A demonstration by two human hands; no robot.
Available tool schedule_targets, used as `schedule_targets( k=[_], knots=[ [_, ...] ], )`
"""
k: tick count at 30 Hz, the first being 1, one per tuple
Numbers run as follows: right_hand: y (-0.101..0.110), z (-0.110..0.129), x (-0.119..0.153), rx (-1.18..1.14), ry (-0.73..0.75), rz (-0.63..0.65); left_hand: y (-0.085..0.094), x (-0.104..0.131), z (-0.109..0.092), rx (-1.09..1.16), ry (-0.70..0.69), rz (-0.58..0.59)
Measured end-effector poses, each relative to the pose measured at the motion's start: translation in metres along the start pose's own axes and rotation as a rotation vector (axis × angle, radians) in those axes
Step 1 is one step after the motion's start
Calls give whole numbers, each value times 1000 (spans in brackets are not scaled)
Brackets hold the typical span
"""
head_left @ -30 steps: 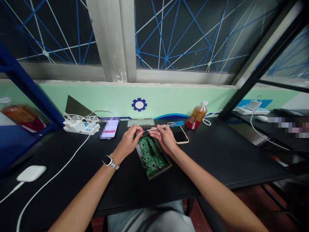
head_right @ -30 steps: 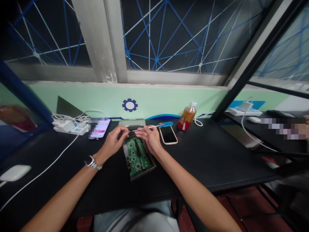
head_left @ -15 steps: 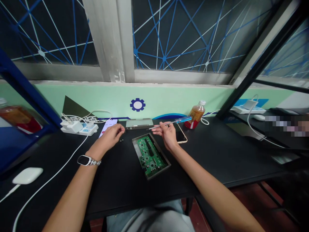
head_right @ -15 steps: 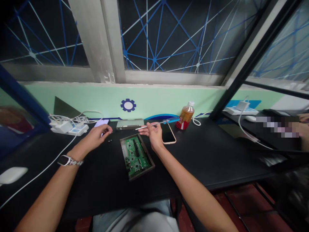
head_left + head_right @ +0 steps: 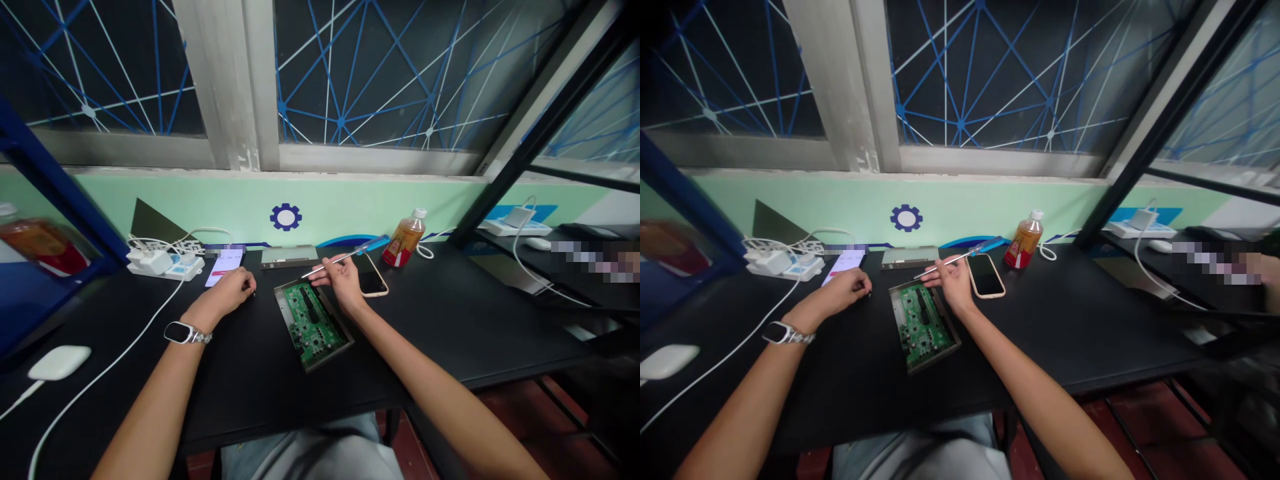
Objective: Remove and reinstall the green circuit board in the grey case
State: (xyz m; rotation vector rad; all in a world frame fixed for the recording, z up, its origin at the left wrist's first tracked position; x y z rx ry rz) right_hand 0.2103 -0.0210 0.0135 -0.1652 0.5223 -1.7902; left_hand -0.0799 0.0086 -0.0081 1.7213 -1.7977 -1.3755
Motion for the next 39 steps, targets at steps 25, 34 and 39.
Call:
schedule_targets(
  k=[25,34,39],
  knots=[
    [-6,1,5,3,-16,11,-16,-1,-11,-37,-7,-27],
    [-7,0,5,17,-1,23,-7,-1,-73,-70,-211,-125],
    [-7,-2,6,96,39,80,-28,-3,-87,66,-198,-78]
  ],
)
Point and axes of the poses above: each hand's wrist, its own x-axis away from the middle knuckle, its own y-axis out of the back of the hand, z = x × y, the point moved 3 cm from there along -x, towards the middle knuckle, and after that the axes turned 15 degrees about -z, right-handed, at the moved point
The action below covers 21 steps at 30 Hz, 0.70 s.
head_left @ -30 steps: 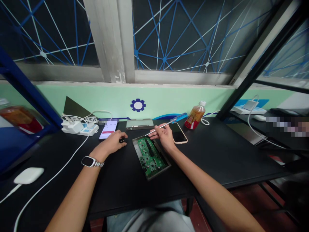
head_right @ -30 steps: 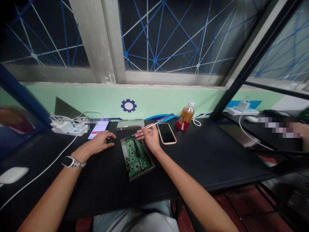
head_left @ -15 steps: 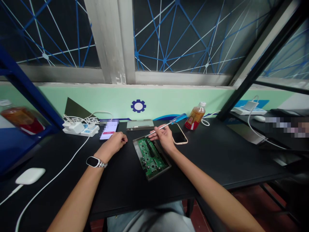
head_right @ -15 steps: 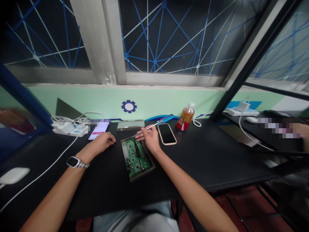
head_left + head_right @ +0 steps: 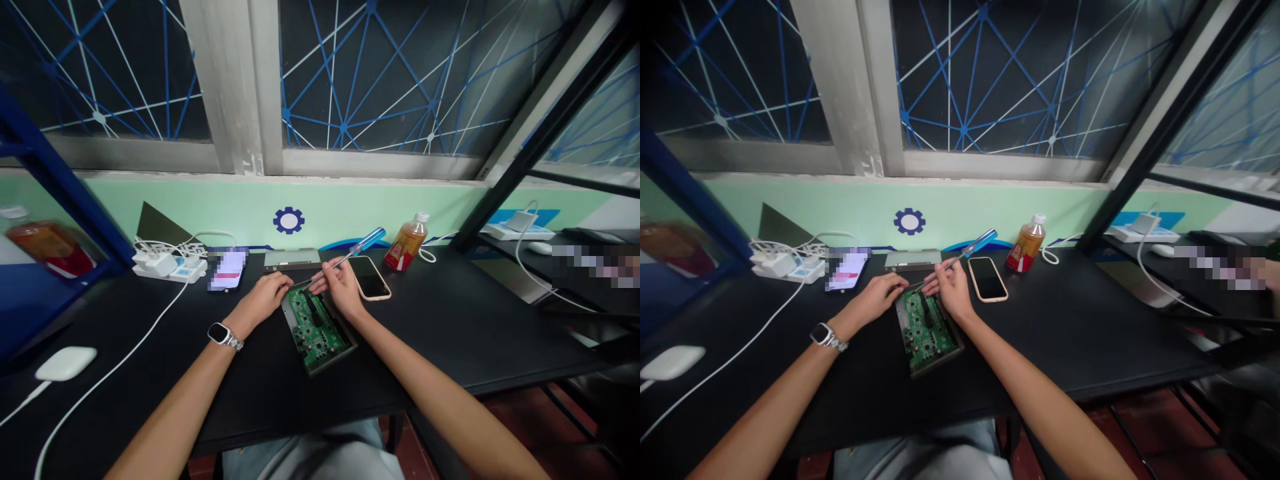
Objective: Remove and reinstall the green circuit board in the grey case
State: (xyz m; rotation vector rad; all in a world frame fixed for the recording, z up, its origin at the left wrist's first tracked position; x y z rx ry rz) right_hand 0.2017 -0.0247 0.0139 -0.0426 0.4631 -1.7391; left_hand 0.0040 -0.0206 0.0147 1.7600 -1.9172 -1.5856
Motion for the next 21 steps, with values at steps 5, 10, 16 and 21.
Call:
schedule_targets(
  k=[5,10,16,21],
  knots=[
    [-11,7,-7,231,119,142,-7,-2,4,110,1,-59],
    [-42,27,-18,561,377,343,-10,-2,3,220,44,-108],
    [-64,29,-24,755,531,373,-6,-2,1,397,175,-135],
    [-65,24,-23,768,567,403,-3,-2,4,446,228,-101]
  ],
)
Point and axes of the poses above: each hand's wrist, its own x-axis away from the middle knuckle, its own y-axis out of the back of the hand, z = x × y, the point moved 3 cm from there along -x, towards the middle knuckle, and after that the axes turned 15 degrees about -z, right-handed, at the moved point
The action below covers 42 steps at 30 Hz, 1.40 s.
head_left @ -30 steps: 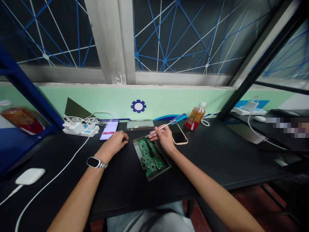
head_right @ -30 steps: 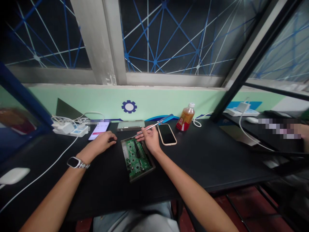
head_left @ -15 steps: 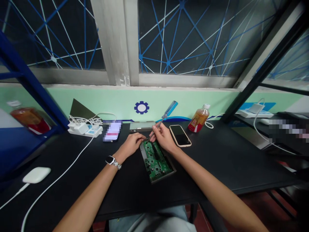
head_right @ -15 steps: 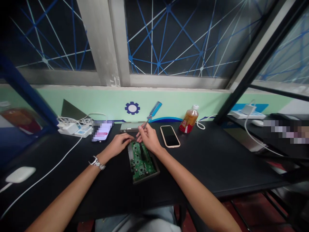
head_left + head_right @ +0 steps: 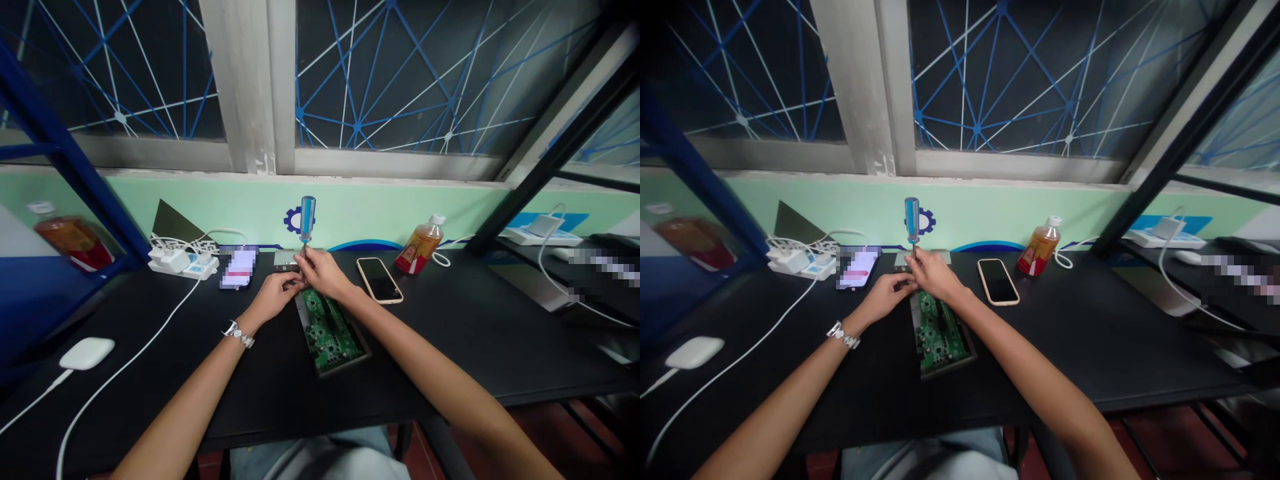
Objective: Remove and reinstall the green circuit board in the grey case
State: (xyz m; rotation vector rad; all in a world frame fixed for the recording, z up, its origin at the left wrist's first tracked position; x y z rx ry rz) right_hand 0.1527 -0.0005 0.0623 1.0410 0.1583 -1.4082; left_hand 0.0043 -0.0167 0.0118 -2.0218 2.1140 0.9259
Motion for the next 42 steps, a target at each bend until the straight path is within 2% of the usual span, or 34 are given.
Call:
schedule_targets(
  k=[7,18,20,22,25,27,35,42],
  knots=[
    [-2,-5,3,6,27,16,0,-1,3,-59,-90,-45],
    [6,-3,-1,-30,-38,114,-1,1,-1,-94,-66,-48],
    [11,-1,-5,-33,-83,73,-1,2,-3,-84,-55,-52],
    [16,2,-10,-17,-103,-28,-1,2,-4,-83,-47,-54],
    [24,7,-17,39,-82,-187,-2,2,-4,-93,-33,-61],
    [26,10,-20,71,-62,-240,-2,2,-3,-103,-21,-62],
    [30,16,-25,125,3,-225,2,1,7,-231,-143,46],
    [28,16,-24,17,-10,-154,4,-1,7,-271,-208,113]
  ],
)
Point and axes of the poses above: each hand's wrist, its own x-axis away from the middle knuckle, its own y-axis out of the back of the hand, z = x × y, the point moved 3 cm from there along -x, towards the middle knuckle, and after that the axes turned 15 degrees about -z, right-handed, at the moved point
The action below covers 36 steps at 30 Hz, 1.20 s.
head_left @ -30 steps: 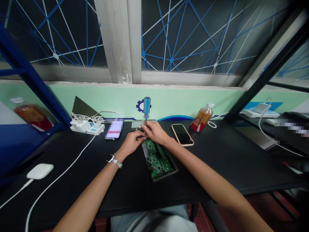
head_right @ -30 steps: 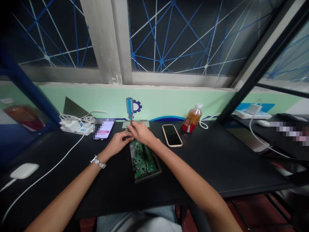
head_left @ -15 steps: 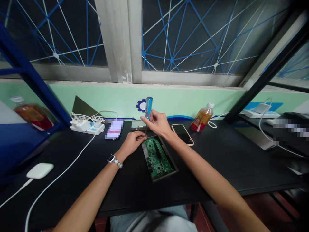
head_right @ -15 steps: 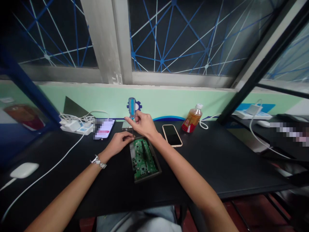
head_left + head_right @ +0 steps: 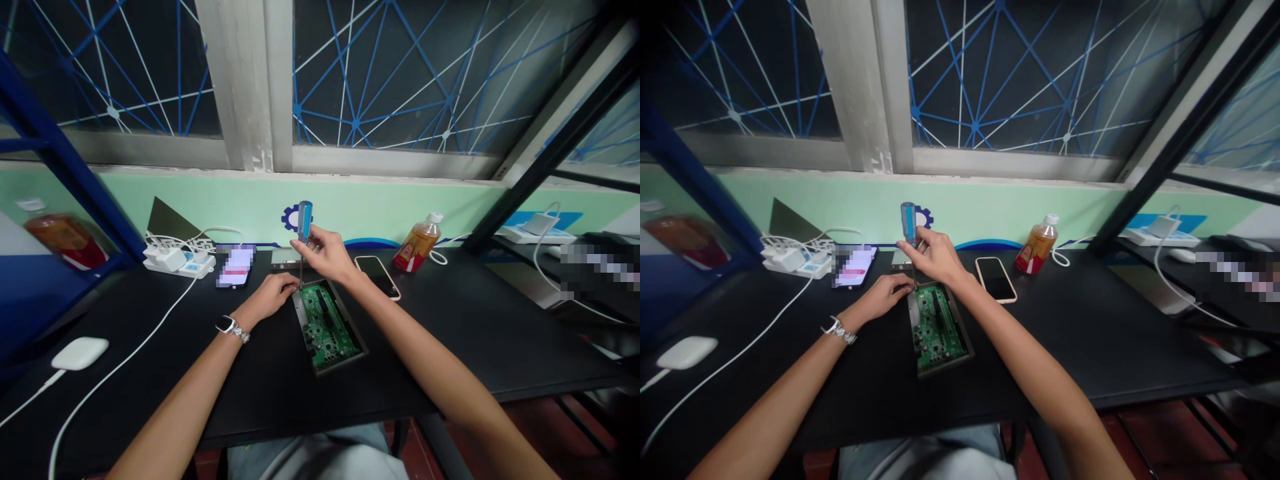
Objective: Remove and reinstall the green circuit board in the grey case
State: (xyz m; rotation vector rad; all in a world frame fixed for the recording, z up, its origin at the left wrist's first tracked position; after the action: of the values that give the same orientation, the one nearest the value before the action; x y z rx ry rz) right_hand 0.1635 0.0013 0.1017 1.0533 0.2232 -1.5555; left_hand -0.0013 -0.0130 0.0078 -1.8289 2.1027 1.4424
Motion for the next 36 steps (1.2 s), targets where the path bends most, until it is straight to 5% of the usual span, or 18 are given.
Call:
schedule_targets(
  k=[12,22,27,36],
  knots=[
    [3,-8,-4,-160,-130,155,-2,-2,2,12,26,2],
    [7,-5,-6,-401,-268,335,-6,-7,-13,488,229,-117],
    [6,-11,-3,-281,-197,233,-4,-6,-8,445,269,-168],
    [4,-15,0,-327,-229,350,-2,-7,-12,365,299,-291]
  ],
)
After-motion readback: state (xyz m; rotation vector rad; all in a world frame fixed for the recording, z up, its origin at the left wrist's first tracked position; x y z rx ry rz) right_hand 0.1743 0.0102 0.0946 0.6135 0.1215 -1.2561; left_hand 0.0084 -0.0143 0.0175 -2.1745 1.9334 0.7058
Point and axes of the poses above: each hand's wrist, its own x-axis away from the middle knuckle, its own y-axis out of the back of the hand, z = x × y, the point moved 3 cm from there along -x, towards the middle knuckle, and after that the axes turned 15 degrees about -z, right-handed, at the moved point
